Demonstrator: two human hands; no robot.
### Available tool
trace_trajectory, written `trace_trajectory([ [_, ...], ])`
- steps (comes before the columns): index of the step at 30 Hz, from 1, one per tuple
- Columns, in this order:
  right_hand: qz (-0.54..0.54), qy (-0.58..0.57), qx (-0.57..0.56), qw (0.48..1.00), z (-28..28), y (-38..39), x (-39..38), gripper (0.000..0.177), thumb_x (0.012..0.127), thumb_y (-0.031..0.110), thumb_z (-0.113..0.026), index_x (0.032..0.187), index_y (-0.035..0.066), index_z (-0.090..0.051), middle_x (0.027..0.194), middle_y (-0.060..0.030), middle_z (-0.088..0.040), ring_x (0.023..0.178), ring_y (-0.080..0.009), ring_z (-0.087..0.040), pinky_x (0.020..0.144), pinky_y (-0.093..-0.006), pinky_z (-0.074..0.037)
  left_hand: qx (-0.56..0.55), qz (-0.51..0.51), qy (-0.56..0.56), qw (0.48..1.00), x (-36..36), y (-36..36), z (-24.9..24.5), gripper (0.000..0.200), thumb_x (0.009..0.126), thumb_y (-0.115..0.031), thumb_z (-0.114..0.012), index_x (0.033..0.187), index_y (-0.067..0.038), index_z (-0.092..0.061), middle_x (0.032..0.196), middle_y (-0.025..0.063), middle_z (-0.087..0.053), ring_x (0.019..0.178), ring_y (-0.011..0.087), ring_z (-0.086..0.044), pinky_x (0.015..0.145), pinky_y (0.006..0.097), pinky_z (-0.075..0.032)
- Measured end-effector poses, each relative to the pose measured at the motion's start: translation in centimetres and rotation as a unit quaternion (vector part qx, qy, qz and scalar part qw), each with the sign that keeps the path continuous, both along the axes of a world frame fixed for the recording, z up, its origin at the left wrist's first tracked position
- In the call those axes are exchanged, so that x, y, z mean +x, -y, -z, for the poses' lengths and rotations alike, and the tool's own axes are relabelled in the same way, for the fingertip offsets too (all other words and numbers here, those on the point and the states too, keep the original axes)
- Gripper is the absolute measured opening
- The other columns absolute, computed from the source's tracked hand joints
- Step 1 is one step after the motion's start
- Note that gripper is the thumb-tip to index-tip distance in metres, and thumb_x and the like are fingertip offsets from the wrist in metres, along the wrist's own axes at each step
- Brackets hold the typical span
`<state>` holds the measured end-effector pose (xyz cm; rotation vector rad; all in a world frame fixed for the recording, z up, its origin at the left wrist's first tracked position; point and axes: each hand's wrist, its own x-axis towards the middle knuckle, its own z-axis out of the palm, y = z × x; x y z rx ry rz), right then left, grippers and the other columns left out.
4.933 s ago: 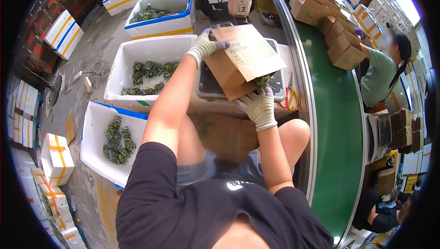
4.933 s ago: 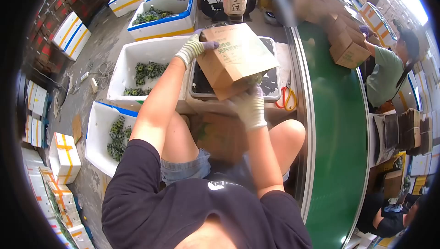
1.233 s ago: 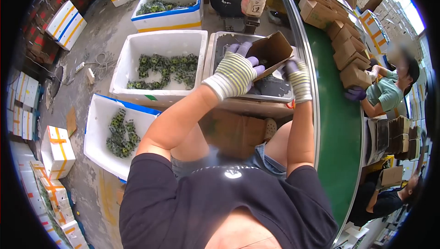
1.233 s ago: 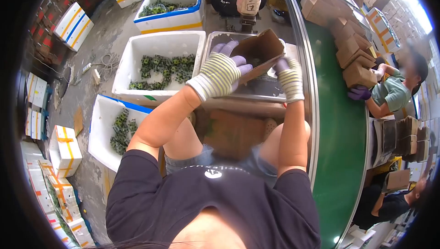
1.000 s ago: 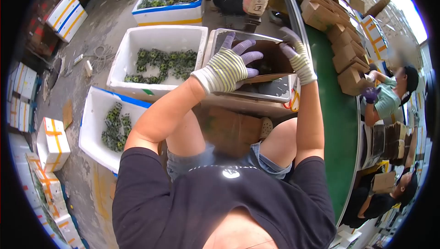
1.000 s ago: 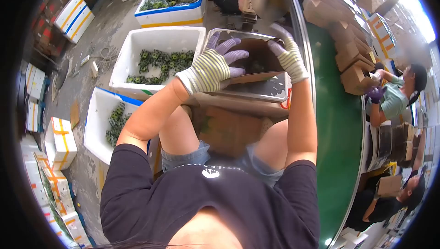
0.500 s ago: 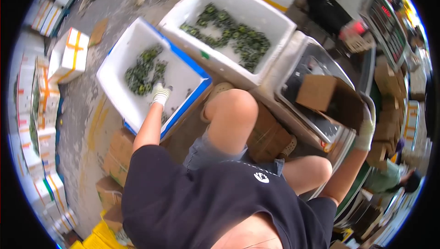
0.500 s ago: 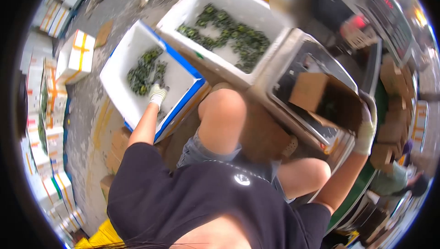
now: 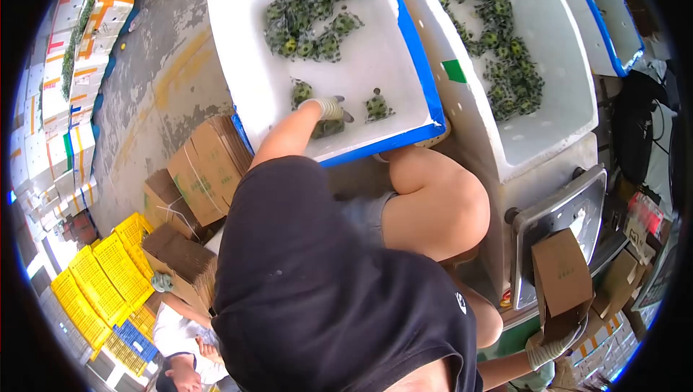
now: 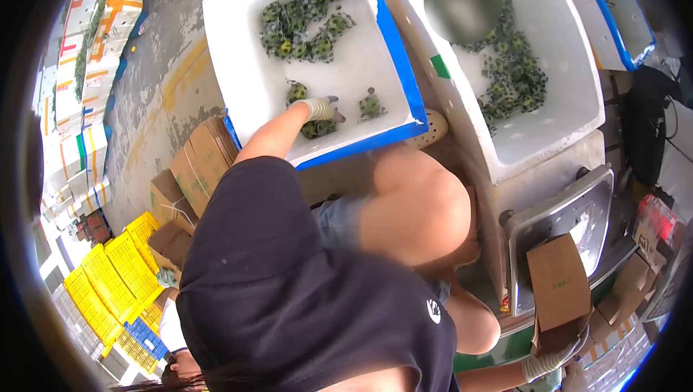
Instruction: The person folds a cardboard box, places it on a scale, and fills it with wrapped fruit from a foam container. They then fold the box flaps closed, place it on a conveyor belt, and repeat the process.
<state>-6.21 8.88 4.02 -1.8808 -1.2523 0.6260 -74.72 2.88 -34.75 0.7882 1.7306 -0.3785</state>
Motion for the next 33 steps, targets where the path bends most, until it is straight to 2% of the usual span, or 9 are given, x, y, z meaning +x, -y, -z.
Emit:
trace_trajectory([
  [6,0.012,0.006,-0.008,1.0,-0.4,-0.3,-1.8,0.054,0.096,0.03,-0.046,0.139,-0.001,-0.04,0.139,-0.0131,-0.047,0.128,-0.0255,-0.044,0.111,-0.0387,-0.029,0.005,-0.117,0.069,0.991,1.4,1.6,0.8,0.083,0.076,-0.05,-0.065,0.141,-0.004,-0.041,0.139,0.0213,-0.046,0.13,0.0339,-0.044,0.108,0.0403,-0.034],
  [9,0.012,-0.001,-0.004,1.0,-0.7,-0.3,-2.3,0.054,0.095,0.029,-0.046,0.14,0.0,-0.04,0.139,-0.0128,-0.047,0.129,-0.0251,-0.044,0.111,-0.0384,-0.029,0.055,-0.004,-0.044,0.997,3.3,2.3,0.4,0.073,0.082,-0.045,-0.059,0.14,-0.004,-0.042,0.137,0.0227,-0.048,0.126,0.0358,-0.048,0.105,0.041,-0.037],
  [10,0.009,-0.005,-0.005,1.0,-1.0,-0.5,-2.5,0.054,0.095,0.029,-0.046,0.14,0.0,-0.04,0.139,-0.0127,-0.047,0.129,-0.025,-0.044,0.111,-0.0384,-0.029,0.062,-0.018,-0.055,0.996,3.5,3.6,4.2,0.061,0.086,-0.041,-0.053,0.135,-0.006,-0.049,0.136,0.0243,-0.048,0.126,0.0372,-0.047,0.106,0.0418,-0.037],
  [12,0.006,-0.023,-0.004,1.0,-1.3,-0.6,-2.7,0.054,0.095,0.029,-0.047,0.14,0.0,-0.039,0.14,-0.0125,-0.047,0.129,-0.0247,-0.044,0.111,-0.0382,-0.03,-0.003,0.185,0.055,0.981,2.6,2.0,3.2,0.064,0.09,-0.043,-0.047,0.144,-0.011,-0.038,0.149,0.0167,-0.036,0.138,0.0331,-0.033,0.112,0.0406,-0.029],
  [14,-0.002,-0.051,0.004,0.999,-1.6,-0.3,-2.8,0.054,0.095,0.028,-0.047,0.141,0.0,-0.039,0.14,-0.0123,-0.047,0.129,-0.0244,-0.044,0.111,-0.0381,-0.03,-0.055,-0.264,0.063,0.961,3.3,1.7,1.8,0.04,0.091,-0.037,-0.052,0.112,-0.007,-0.067,0.1,0.016,-0.069,0.087,0.0276,-0.064,0.078,0.0421,-0.051],
  [15,-0.041,-0.031,0.008,0.999,-1.8,-0.4,-1.9,0.061,0.092,0.031,-0.051,0.143,0.0,-0.035,0.142,-0.0137,-0.045,0.13,-0.0251,-0.043,0.111,-0.039,-0.03,-0.023,-0.305,0.072,0.949,3.2,0.5,1.7,0.041,0.09,-0.037,-0.051,0.114,-0.006,-0.065,0.105,0.0167,-0.067,0.093,0.0283,-0.062,0.082,0.0415,-0.05],
  [20,-0.065,-0.151,0.056,0.985,-3.1,0.4,-1.6,0.069,0.082,0.024,-0.061,0.142,0.0,-0.037,0.14,-0.018,-0.046,0.13,-0.0293,-0.044,0.111,-0.0415,-0.031,0.126,0.052,-0.006,0.991,4.2,-0.4,-1.4,0.052,0.088,-0.035,-0.05,0.128,-0.001,-0.056,0.129,0.0203,-0.057,0.122,0.0319,-0.053,0.101,0.0384,-0.042],
  [22,-0.059,-0.148,0.069,0.985,-3.3,0.4,-1.5,0.066,0.078,0.021,-0.064,0.137,0.001,-0.045,0.135,-0.0146,-0.051,0.126,-0.0251,-0.046,0.109,-0.0367,-0.032,0.097,0.205,-0.151,0.962,2.5,0.2,-0.8,0.073,0.074,-0.055,-0.062,0.123,0.0,-0.058,0.126,0.0228,-0.058,0.117,0.0373,-0.055,0.097,0.0413,-0.046],
  [33,-0.066,-0.17,0.096,0.979,-2.1,2.0,1.0,0.06,0.079,0.025,-0.068,0.133,0.003,-0.051,0.128,-0.0128,-0.056,0.123,-0.0249,-0.049,0.109,-0.0366,-0.031,0.017,0.01,0.013,1.0,2.1,2.9,2.1,0.053,0.08,-0.054,-0.059,0.108,-0.01,-0.06,0.103,0.0135,-0.059,0.095,0.029,-0.057,0.082,0.0388,-0.047],
])
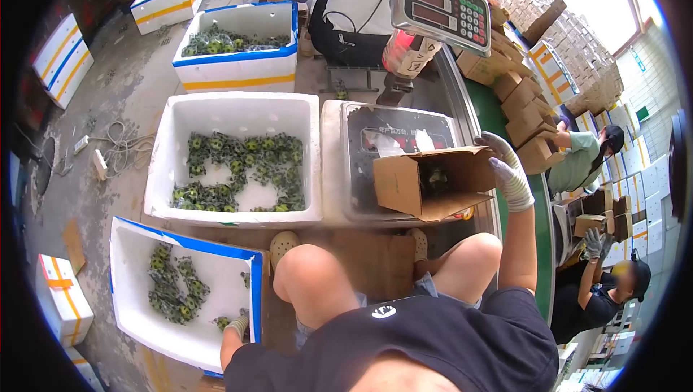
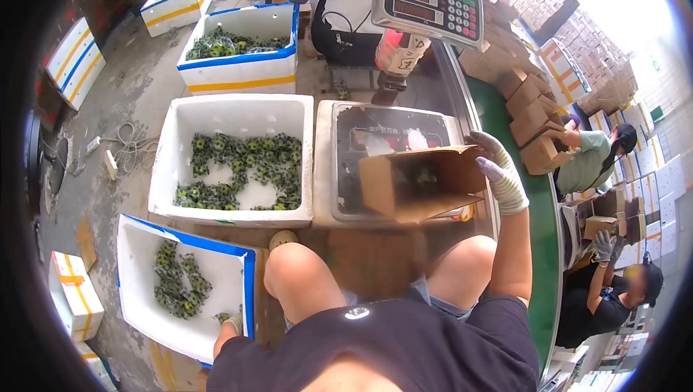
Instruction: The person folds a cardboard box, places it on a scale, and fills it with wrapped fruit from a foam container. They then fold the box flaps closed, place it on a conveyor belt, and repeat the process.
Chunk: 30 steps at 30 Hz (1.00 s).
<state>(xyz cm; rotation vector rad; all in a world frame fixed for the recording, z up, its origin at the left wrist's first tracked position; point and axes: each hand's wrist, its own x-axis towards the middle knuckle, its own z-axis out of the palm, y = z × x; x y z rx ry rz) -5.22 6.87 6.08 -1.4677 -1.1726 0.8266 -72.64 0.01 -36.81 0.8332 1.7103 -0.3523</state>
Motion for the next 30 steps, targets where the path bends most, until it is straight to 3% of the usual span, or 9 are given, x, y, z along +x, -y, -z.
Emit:
trace_trajectory([
  [8,0.022,-0.014,0.032,0.999,0.4,0.7,-0.5,0.053,0.084,0.021,-0.065,0.132,0.003,-0.051,0.127,-0.012,-0.057,0.122,-0.022,-0.05,0.107,-0.0352,-0.036,-0.006,-0.214,0.139,0.967,0.3,-0.9,1.2,0.036,0.084,-0.051,-0.057,0.093,-0.017,-0.063,0.082,0.0066,-0.061,0.075,0.0245,-0.057,0.069,0.037,-0.049],
  [13,0.068,-0.112,0.077,0.988,0.9,1.2,0.4,0.052,0.084,0.018,-0.065,0.132,0.003,-0.051,0.124,-0.011,-0.057,0.115,-0.0214,-0.055,0.1,-0.0341,-0.043,0.069,-0.457,0.281,0.841,-0.8,-2.2,0.8,0.029,0.086,-0.049,-0.056,0.083,-0.022,-0.065,0.068,0.0022,-0.062,0.063,0.0216,-0.057,0.06,0.0358,-0.05],
  [14,0.08,-0.119,0.083,0.986,0.6,1.4,0.1,0.051,0.085,0.018,-0.065,0.132,0.004,-0.051,0.124,-0.011,-0.057,0.115,-0.0213,-0.055,0.1,-0.0339,-0.043,0.105,-0.533,0.253,0.801,0.9,-2.9,-4.4,0.033,0.086,-0.053,-0.055,0.087,-0.021,-0.064,0.069,0.0014,-0.06,0.063,0.0199,-0.056,0.058,0.0349,-0.048],
  [15,0.093,-0.116,0.086,0.985,0.5,1.5,0.0,0.051,0.085,0.019,-0.064,0.132,0.004,-0.05,0.125,-0.0113,-0.057,0.115,-0.0207,-0.055,0.1,-0.0328,-0.043,0.168,-0.583,0.256,0.753,0.2,-3.4,-4.1,0.04,0.084,-0.058,-0.055,0.091,-0.019,-0.062,0.07,0.0007,-0.058,0.061,0.0187,-0.056,0.057,0.034,-0.047],
  [21,0.06,-0.091,0.124,0.986,2.8,0.9,0.5,0.045,0.087,0.013,-0.063,0.13,0.004,-0.054,0.124,-0.009,-0.059,0.115,-0.0173,-0.053,0.102,-0.0299,-0.038,0.387,-0.429,0.461,0.674,6.6,-9.8,-24.6,0.065,0.078,-0.068,-0.058,0.106,-0.01,-0.057,0.088,0.0033,-0.059,0.076,0.0185,-0.06,0.064,0.0369,-0.053],
  [25,0.039,-0.055,0.127,0.99,3.6,0.5,0.0,0.042,0.087,0.014,-0.064,0.127,0.005,-0.057,0.124,-0.0069,-0.059,0.117,-0.017,-0.052,0.104,-0.0309,-0.036,0.502,-0.257,0.541,0.624,14.9,-13.3,-34.2,0.077,0.074,-0.055,-0.073,0.126,-0.003,-0.051,0.109,0.0081,-0.061,0.1,0.0253,-0.063,0.087,0.0427,-0.056],
  [26,0.032,-0.064,0.135,0.988,3.8,0.4,-0.1,0.042,0.087,0.014,-0.064,0.127,0.005,-0.057,0.124,-0.0069,-0.059,0.117,-0.0167,-0.052,0.104,-0.0309,-0.036,0.451,-0.283,0.594,0.603,18.0,-13.2,-37.5,0.077,0.072,-0.039,-0.081,0.132,-0.006,-0.047,0.117,0.01,-0.06,0.104,0.0303,-0.062,0.093,0.0464,-0.053],
  [29,0.018,-0.074,0.165,0.983,4.4,0.1,-0.1,0.044,0.087,0.017,-0.065,0.129,0.005,-0.056,0.125,-0.0069,-0.059,0.118,-0.0162,-0.051,0.104,-0.0305,-0.036,0.69,0.04,0.488,0.533,29.3,-11.8,-45.7,0.072,0.08,-0.048,-0.073,0.13,-0.003,-0.047,0.115,0.0117,-0.058,0.105,0.0235,-0.06,0.09,0.0413,-0.054],
  [30,0.014,-0.083,0.165,0.983,4.4,0.0,0.0,0.044,0.087,0.016,-0.065,0.129,0.005,-0.055,0.125,-0.007,-0.059,0.118,-0.0164,-0.051,0.104,-0.0306,-0.035,0.809,0.128,0.375,0.433,32.5,-12.6,-47.0,0.069,0.067,-0.045,-0.079,0.118,-0.004,-0.056,0.099,0.0111,-0.063,0.09,0.0272,-0.063,0.076,0.0373,-0.052],
])
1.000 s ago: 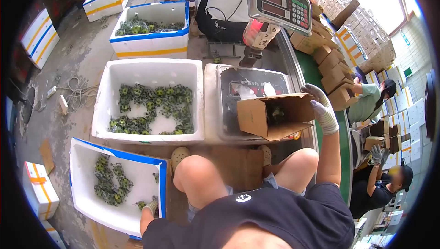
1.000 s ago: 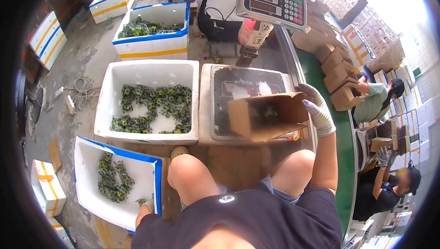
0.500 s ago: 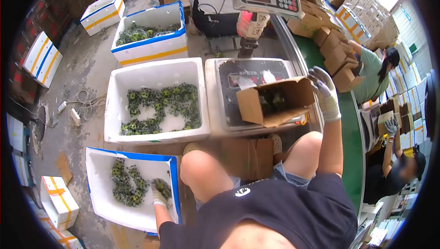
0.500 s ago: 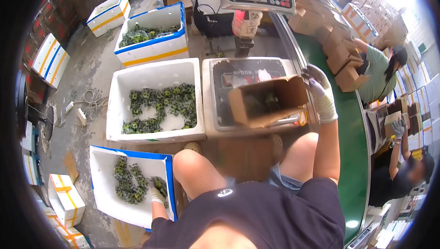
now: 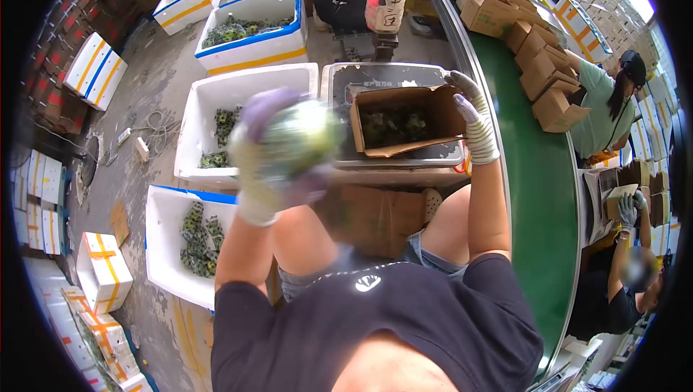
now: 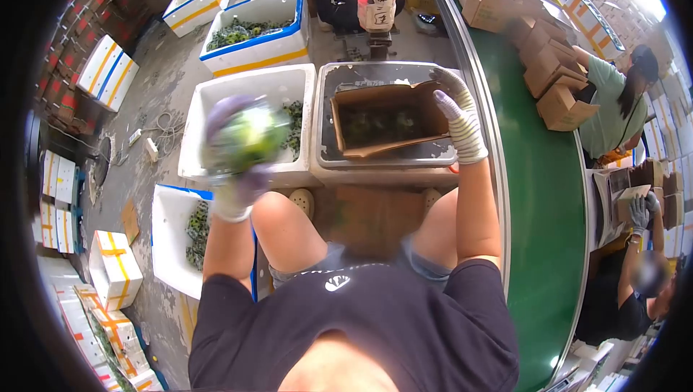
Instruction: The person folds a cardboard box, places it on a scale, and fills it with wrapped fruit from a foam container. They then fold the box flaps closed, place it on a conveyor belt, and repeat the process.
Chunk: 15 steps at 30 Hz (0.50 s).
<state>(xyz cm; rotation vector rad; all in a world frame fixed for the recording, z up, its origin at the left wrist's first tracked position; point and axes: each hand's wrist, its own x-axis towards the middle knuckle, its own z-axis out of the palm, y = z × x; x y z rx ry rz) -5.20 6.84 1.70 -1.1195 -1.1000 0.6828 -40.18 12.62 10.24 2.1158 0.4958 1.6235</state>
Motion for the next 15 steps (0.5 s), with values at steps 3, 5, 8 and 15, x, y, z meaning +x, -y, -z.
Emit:
trace_trajectory([
  [3,-0.022,-0.039,0.008,0.999,0.0,-0.2,0.2,0.045,0.087,0.015,-0.065,0.13,0.004,-0.054,0.127,-0.0075,-0.057,0.12,-0.0174,-0.05,0.106,-0.0312,-0.034,0.088,-0.052,-0.273,0.957,7.9,0.9,-3.1,0.064,0.063,-0.038,-0.08,0.117,-0.009,-0.059,0.105,0.0144,-0.062,0.101,0.0347,-0.057,0.088,0.045,-0.046],
  [5,-0.022,-0.065,0.013,0.998,0.3,-0.4,-0.2,0.045,0.087,0.014,-0.065,0.13,0.003,-0.054,0.128,-0.0074,-0.056,0.121,-0.0176,-0.049,0.107,-0.0313,-0.033,0.083,-0.068,-0.362,0.926,10.7,0.3,0.2,0.062,0.069,-0.037,-0.076,0.121,-0.008,-0.059,0.115,0.0147,-0.059,0.11,0.0348,-0.053,0.096,0.0449,-0.041],
  [8,-0.037,-0.086,0.034,0.995,1.1,-1.2,0.8,0.047,0.086,0.013,-0.065,0.13,0.003,-0.053,0.129,-0.0072,-0.055,0.124,-0.0179,-0.047,0.109,-0.032,-0.031,0.104,-0.098,-0.374,0.916,11.7,-0.2,2.3,0.058,0.071,-0.034,-0.075,0.119,-0.007,-0.06,0.118,0.0147,-0.058,0.11,0.0354,-0.054,0.095,0.044,-0.041],
  [15,-0.007,-0.093,0.06,0.994,3.0,-1.8,1.6,0.049,0.087,0.018,-0.063,0.132,0.002,-0.052,0.13,-0.0106,-0.055,0.123,-0.0202,-0.049,0.11,-0.0341,-0.031,0.037,-0.004,-0.246,0.969,10.6,-1.5,3.5,0.042,0.071,-0.022,-0.076,0.107,-0.004,-0.065,0.106,0.0168,-0.063,0.102,0.0345,-0.059,0.092,0.0422,-0.045],
])
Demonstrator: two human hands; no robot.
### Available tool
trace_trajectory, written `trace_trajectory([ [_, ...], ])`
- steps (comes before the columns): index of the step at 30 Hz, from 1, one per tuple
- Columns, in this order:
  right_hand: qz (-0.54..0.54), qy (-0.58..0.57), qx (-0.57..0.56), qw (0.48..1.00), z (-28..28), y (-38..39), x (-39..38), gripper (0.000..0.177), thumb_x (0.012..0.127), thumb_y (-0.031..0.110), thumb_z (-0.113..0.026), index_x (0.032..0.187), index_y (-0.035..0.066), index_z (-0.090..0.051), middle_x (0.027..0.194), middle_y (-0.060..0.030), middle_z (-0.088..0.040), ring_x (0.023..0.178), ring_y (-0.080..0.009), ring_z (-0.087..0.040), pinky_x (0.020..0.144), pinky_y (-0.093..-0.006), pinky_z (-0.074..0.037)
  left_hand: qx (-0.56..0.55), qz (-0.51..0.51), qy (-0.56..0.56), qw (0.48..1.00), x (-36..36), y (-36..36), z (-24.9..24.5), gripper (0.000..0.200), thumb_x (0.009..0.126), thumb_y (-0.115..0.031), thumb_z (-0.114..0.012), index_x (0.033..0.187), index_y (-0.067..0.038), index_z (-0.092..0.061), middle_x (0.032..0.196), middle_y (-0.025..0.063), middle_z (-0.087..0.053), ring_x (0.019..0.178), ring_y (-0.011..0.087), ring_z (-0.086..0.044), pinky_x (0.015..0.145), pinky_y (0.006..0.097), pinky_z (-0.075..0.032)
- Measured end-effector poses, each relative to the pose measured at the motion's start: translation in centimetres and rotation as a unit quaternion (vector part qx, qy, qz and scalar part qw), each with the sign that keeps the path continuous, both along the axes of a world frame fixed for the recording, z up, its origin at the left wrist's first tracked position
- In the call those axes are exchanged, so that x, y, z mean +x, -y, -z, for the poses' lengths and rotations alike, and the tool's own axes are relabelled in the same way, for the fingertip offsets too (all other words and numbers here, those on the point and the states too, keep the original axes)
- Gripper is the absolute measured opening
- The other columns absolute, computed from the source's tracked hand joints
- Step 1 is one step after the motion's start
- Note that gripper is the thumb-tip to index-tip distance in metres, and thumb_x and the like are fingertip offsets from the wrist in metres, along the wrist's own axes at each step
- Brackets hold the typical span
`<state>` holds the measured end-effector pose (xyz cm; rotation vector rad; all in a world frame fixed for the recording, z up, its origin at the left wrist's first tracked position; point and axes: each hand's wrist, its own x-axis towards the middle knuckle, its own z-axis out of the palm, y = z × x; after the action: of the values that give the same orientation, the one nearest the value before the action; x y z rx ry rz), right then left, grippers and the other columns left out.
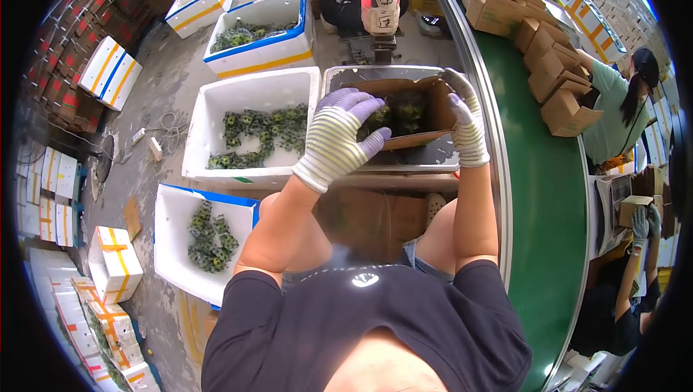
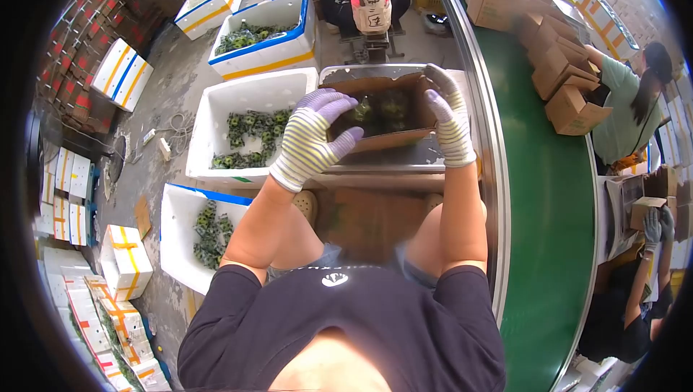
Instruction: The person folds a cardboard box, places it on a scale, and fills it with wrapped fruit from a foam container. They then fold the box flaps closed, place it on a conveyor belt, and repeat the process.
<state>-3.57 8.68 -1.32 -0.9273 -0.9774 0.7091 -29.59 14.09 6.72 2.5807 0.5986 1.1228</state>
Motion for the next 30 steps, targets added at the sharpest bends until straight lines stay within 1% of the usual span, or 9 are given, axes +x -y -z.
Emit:
trace_trajectory([
  [3,-0.034,-0.118,0.036,0.992,-0.4,0.3,0.4,0.052,0.09,0.024,-0.059,0.135,0.001,-0.046,0.13,-0.0142,-0.054,0.122,-0.0256,-0.05,0.106,-0.0393,-0.037,0.002,-0.033,0.118,0.992,-0.8,-0.4,0.5,0.035,0.075,-0.012,-0.074,0.107,-0.002,-0.065,0.104,0.0159,-0.065,0.099,0.032,-0.061,0.089,0.0382,-0.047],
  [5,-0.025,-0.178,0.036,0.983,-0.8,0.8,1.1,0.053,0.091,0.026,-0.058,0.136,0.001,-0.044,0.13,-0.0154,-0.053,0.121,-0.0281,-0.051,0.103,-0.0421,-0.041,-0.034,-0.078,0.207,0.975,-1.5,-1.1,1.1,0.033,0.075,-0.013,-0.073,0.105,-0.002,-0.064,0.101,0.0159,-0.064,0.098,0.0325,-0.059,0.088,0.0385,-0.047],
  [7,-0.039,-0.255,0.063,0.964,-1.0,1.5,1.9,0.052,0.091,0.028,-0.057,0.135,0.003,-0.045,0.13,-0.0157,-0.053,0.119,-0.0295,-0.052,0.103,-0.0462,-0.041,-0.147,-0.107,0.256,0.949,-3.4,-2.7,3.3,0.036,0.082,-0.014,-0.071,0.114,-0.002,-0.062,0.11,0.0127,-0.063,0.1,0.0254,-0.059,0.091,0.037,-0.046],
  [9,-0.08,-0.331,0.107,0.934,0.0,1.8,3.3,0.05,0.091,0.032,-0.057,0.132,0.006,-0.049,0.13,-0.0139,-0.055,0.119,-0.0306,-0.053,0.104,-0.0492,-0.041,-0.274,-0.096,0.384,0.876,-4.6,-4.2,5.3,0.039,0.084,-0.015,-0.069,0.119,-0.001,-0.059,0.114,0.0103,-0.062,0.103,0.02,-0.058,0.093,0.0339,-0.045],
  [11,-0.063,-0.395,0.11,0.91,0.3,2.2,4.2,0.048,0.09,0.029,-0.058,0.13,0.004,-0.049,0.128,-0.0162,-0.055,0.117,-0.0308,-0.052,0.103,-0.0504,-0.041,-0.341,-0.104,0.45,0.819,-5.7,-5.3,6.2,0.039,0.086,-0.013,-0.066,0.121,0.001,-0.057,0.113,0.0087,-0.061,0.103,0.0166,-0.057,0.094,0.0308,-0.044],
  [12,-0.045,-0.419,0.105,0.901,-0.2,2.5,4.1,0.042,0.089,0.028,-0.059,0.124,0.004,-0.055,0.121,-0.0151,-0.059,0.113,-0.0302,-0.055,0.101,-0.0489,-0.044,-0.356,-0.147,0.456,0.802,-6.4,-6.2,7.3,0.035,0.086,-0.01,-0.064,0.118,0.001,-0.058,0.11,0.0079,-0.061,0.098,0.0127,-0.057,0.086,0.0266,-0.046],
  [16,-0.033,-0.465,0.095,0.88,0.0,2.8,4.7,0.034,0.088,0.026,-0.059,0.114,0.004,-0.062,0.109,-0.0128,-0.065,0.103,-0.0296,-0.061,0.096,-0.0478,-0.047,-0.469,-0.187,0.515,0.693,-6.9,-6.2,8.9,0.032,0.084,-0.007,-0.063,0.115,-0.002,-0.06,0.102,0.002,-0.061,0.086,0.0081,-0.057,0.07,0.0229,-0.044],
  [20,-0.039,-0.462,0.092,0.881,0.1,2.8,4.6,0.033,0.089,0.026,-0.058,0.114,0.004,-0.062,0.11,-0.0127,-0.066,0.104,-0.0288,-0.061,0.096,-0.0476,-0.047,-0.496,-0.175,0.51,0.68,-7.1,-6.1,9.8,0.027,0.088,-0.01,-0.059,0.115,-0.011,-0.059,0.099,0.0004,-0.062,0.09,0.0121,-0.06,0.08,0.0313,-0.048],
  [30,-0.054,-0.461,0.097,0.881,0.3,2.8,4.9,0.033,0.089,0.026,-0.056,0.113,0.004,-0.063,0.109,-0.0129,-0.066,0.102,-0.0285,-0.061,0.093,-0.046,-0.049,-0.531,-0.163,0.524,0.645,-7.1,-6.0,10.1,0.029,0.084,-0.01,-0.062,0.113,-0.01,-0.06,0.097,-0.0012,-0.06,0.086,0.0096,-0.057,0.076,0.0266,-0.046],
])
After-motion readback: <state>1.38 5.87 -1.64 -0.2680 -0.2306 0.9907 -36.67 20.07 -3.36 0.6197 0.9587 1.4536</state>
